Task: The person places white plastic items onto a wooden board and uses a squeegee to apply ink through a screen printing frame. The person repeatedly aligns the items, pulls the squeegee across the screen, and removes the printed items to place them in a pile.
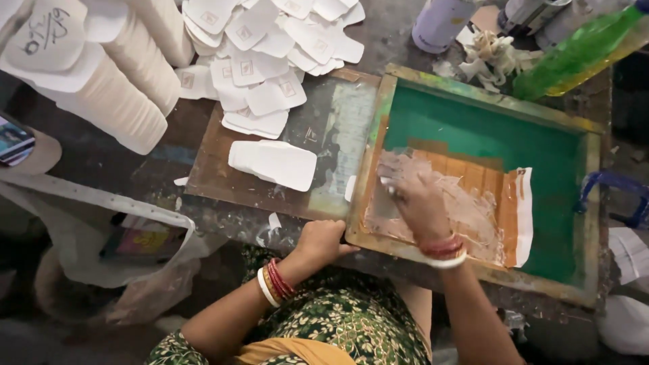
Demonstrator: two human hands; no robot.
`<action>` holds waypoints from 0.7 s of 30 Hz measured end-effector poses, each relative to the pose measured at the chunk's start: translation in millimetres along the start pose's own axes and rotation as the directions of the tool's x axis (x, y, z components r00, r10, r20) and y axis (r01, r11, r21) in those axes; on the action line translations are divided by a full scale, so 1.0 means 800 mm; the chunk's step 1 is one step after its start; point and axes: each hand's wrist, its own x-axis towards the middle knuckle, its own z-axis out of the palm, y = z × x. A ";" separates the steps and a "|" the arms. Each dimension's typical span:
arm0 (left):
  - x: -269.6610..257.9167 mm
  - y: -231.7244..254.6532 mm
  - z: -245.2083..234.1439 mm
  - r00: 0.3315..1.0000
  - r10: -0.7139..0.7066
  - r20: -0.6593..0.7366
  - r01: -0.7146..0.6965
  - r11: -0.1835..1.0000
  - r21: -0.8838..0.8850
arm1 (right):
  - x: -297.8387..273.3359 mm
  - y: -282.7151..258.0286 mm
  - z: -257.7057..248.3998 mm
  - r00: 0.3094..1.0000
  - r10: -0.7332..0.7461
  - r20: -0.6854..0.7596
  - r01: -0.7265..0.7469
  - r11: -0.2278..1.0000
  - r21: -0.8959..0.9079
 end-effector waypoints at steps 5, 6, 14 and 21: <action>0.000 0.006 -0.015 0.996 -0.086 0.023 0.088 0.991 -0.102 | -0.083 -0.067 -0.018 0.999 0.044 0.004 -0.044 0.996 0.080; 0.001 0.006 -0.018 0.991 -0.129 0.031 0.133 0.974 -0.184 | -0.096 -0.076 -0.021 0.999 0.041 -0.033 -0.039 0.997 0.063; 0.013 0.036 -0.070 0.959 0.272 -0.078 -0.240 0.634 -0.735 | -0.116 -0.049 -0.073 0.764 -0.005 -0.645 0.028 0.999 0.026; 0.125 -0.008 -0.007 0.817 0.272 -0.509 -0.119 0.943 0.312 | -0.133 -0.035 -0.101 0.632 0.017 -0.775 -0.045 0.999 -0.015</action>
